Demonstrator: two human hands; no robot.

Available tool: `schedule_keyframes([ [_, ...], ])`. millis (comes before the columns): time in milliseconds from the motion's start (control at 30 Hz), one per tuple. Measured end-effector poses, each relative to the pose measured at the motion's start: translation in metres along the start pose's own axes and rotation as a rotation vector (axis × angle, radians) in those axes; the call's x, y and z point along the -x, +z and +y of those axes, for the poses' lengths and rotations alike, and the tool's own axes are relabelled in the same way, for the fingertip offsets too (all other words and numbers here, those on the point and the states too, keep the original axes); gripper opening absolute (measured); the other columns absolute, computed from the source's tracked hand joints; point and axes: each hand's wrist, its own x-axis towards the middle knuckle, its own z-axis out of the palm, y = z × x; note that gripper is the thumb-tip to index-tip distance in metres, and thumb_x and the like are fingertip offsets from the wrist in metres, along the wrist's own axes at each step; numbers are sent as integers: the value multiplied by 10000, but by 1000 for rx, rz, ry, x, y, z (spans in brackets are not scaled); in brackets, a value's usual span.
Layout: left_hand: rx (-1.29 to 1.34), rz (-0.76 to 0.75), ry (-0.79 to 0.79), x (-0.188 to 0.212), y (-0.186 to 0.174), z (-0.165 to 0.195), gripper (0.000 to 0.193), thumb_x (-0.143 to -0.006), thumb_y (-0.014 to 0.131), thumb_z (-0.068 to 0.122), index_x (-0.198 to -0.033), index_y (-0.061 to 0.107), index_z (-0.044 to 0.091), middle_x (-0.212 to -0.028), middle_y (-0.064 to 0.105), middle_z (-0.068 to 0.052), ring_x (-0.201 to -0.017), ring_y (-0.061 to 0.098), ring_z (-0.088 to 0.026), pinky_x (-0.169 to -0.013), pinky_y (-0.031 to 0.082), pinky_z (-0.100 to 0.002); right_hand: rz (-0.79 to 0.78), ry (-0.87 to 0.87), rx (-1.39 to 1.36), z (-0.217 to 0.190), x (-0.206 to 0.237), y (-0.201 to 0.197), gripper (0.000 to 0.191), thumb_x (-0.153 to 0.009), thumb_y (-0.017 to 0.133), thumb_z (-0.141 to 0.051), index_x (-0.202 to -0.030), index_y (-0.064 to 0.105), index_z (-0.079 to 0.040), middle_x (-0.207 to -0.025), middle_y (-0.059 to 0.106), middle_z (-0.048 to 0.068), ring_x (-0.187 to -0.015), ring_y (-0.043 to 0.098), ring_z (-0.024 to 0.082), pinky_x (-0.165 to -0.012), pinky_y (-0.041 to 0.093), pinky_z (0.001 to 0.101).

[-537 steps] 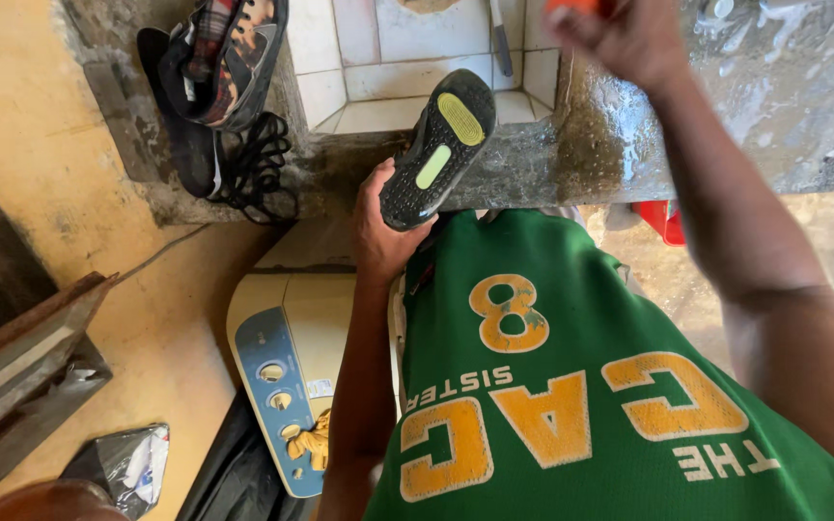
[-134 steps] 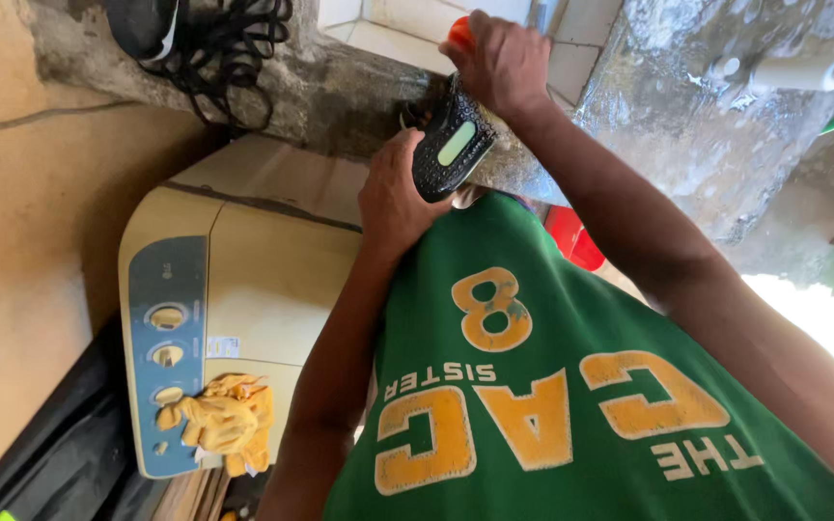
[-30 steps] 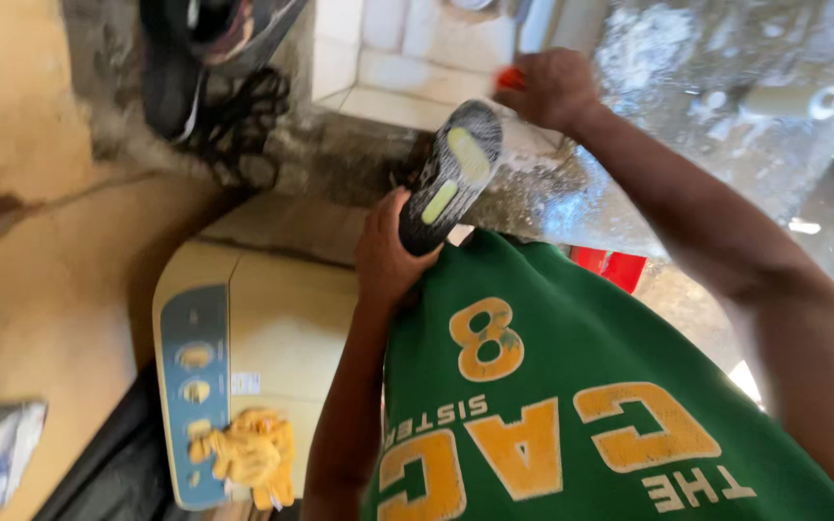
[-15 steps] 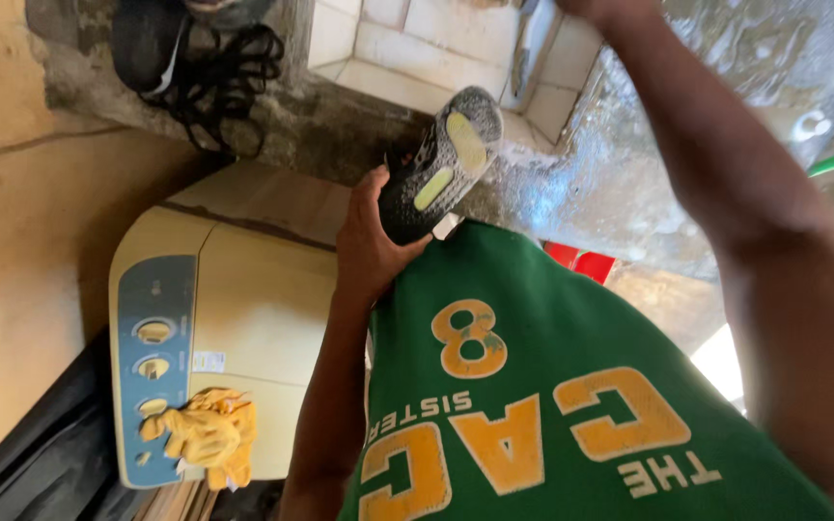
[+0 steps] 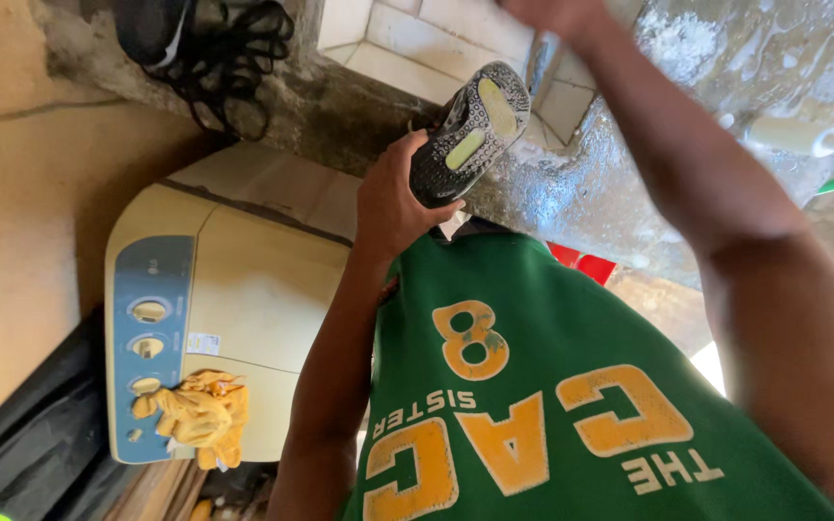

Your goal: The person removes the insole from a sneaker and scrubs the sole and upper with an orange brush. The person then rinses the shoe under running water and continues scrubbing the exterior surfaces.

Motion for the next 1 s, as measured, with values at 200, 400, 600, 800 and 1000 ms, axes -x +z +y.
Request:
schedule_keyframes([
  [200,6,17,54,-15,5,4,923,-638,988,352,-1382,516,77,-1323,635,-164,-1228,628,-369,-1026,527,-451,-72,-57,-29,11,81,56,364,-937,732,-464,-1152,784,-175,-805,757,53,-631,697,163,-618,559,332],
  [400,23,-67,-32,-13,11,16,899,-611,956,341,-1376,541,116,-1313,665,-135,-1194,670,-327,-989,564,-422,243,-232,42,26,103,86,337,-984,713,-539,-1040,752,-209,-928,776,22,-689,702,133,-674,568,318],
  [600,-96,-70,-56,-18,13,20,893,-649,974,366,-1380,536,100,-1350,645,-159,-1218,644,-343,-1005,533,-437,-7,241,69,3,107,36,379,-980,702,-589,-1176,776,-273,-829,789,62,-563,668,175,-506,497,328],
  [800,-120,-75,-38,-16,16,14,894,-650,986,388,-1373,542,106,-1347,658,-148,-1235,651,-345,-1023,541,-428,188,-227,-207,-16,136,63,330,-970,718,-560,-1061,785,-249,-946,794,3,-697,718,133,-627,567,296],
  [1000,-122,-89,-55,-20,17,12,906,-616,985,392,-1359,556,102,-1318,668,-149,-1210,658,-345,-1014,536,-430,151,14,-78,9,145,75,323,-941,732,-479,-1120,810,-222,-855,786,66,-546,667,170,-567,543,334],
])
